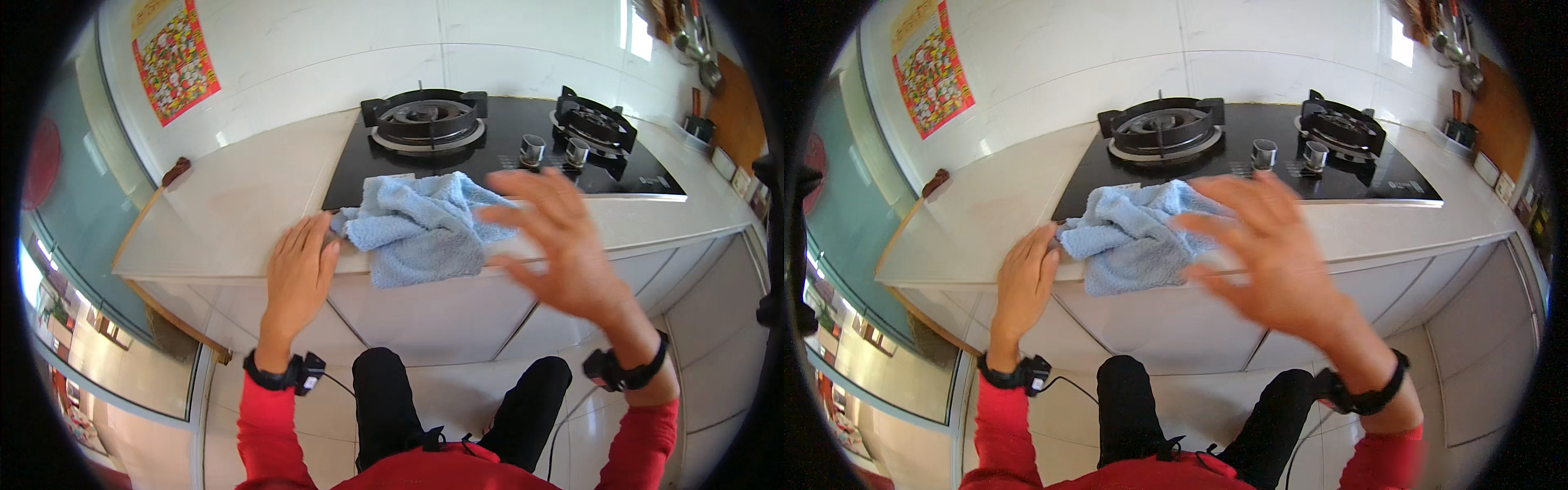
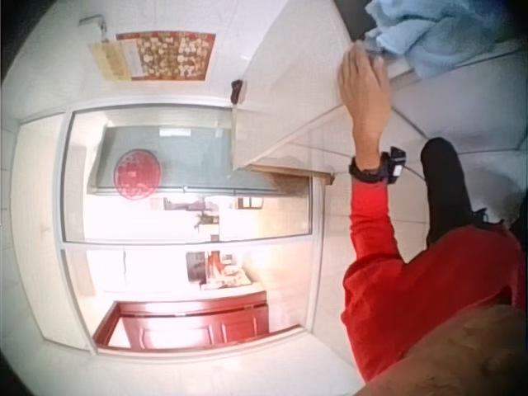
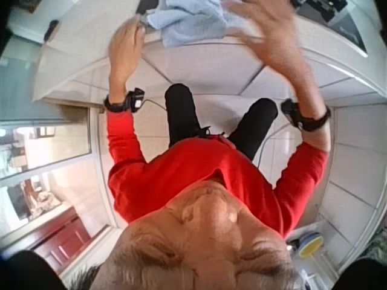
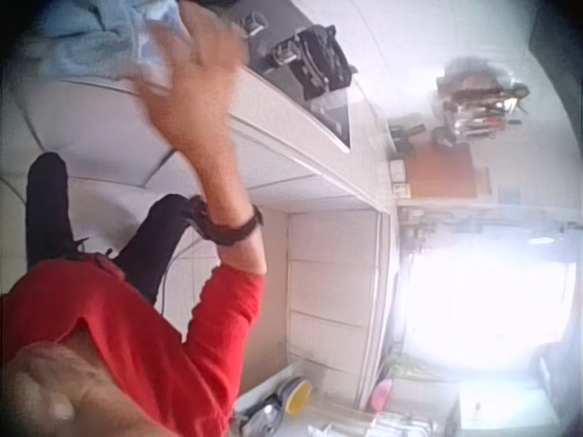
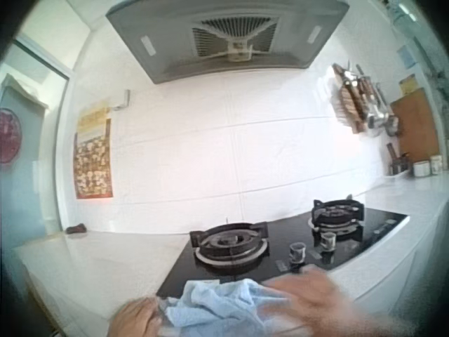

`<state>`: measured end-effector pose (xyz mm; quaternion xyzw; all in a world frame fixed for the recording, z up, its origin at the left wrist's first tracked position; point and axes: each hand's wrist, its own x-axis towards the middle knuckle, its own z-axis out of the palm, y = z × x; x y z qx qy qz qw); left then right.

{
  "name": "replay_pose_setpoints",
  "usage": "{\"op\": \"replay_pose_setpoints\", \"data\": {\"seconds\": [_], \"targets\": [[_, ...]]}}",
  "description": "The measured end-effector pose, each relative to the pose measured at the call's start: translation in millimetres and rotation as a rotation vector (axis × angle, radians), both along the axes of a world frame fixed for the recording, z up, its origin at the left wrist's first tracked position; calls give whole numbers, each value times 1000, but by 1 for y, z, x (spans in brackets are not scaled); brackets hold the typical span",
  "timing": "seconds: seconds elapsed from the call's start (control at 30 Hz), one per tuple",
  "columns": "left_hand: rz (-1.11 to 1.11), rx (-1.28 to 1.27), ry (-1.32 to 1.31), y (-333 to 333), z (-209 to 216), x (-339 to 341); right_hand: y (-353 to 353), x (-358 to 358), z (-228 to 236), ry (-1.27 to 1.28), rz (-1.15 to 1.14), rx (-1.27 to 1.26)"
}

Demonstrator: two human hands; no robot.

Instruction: The person wipes the front of white kitchen cabinets and the countertop around a gas stove using a blue cloth. They move along the counter, cleaning the cabinet doors and the surface near the burners.

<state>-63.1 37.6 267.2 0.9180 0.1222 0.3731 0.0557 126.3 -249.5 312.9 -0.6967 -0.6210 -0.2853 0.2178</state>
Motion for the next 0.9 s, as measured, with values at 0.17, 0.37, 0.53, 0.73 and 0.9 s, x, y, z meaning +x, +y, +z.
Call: {"op": "replay_pose_setpoints", "data": {"seconds": [0.17, 0.37, 0.53, 0.73, 0.9], "targets": [[116, 213, -234, -1, -33, 6, 92, -31, -9, 14, 120, -55], [97, 291, -286, 5, -38, 7, 123, 11, -16, 86, 16, -147], [106, 295, -316, 5, -38, 8, 101, 56, -12, 179, -160, -169], [123, 303, -351, 4, -38, 8, 54, 78, -5, 230, -347, -176], [138, 318, -396, 5, -40, 11, 63, 73, -5, 257, -394, -201]]}}
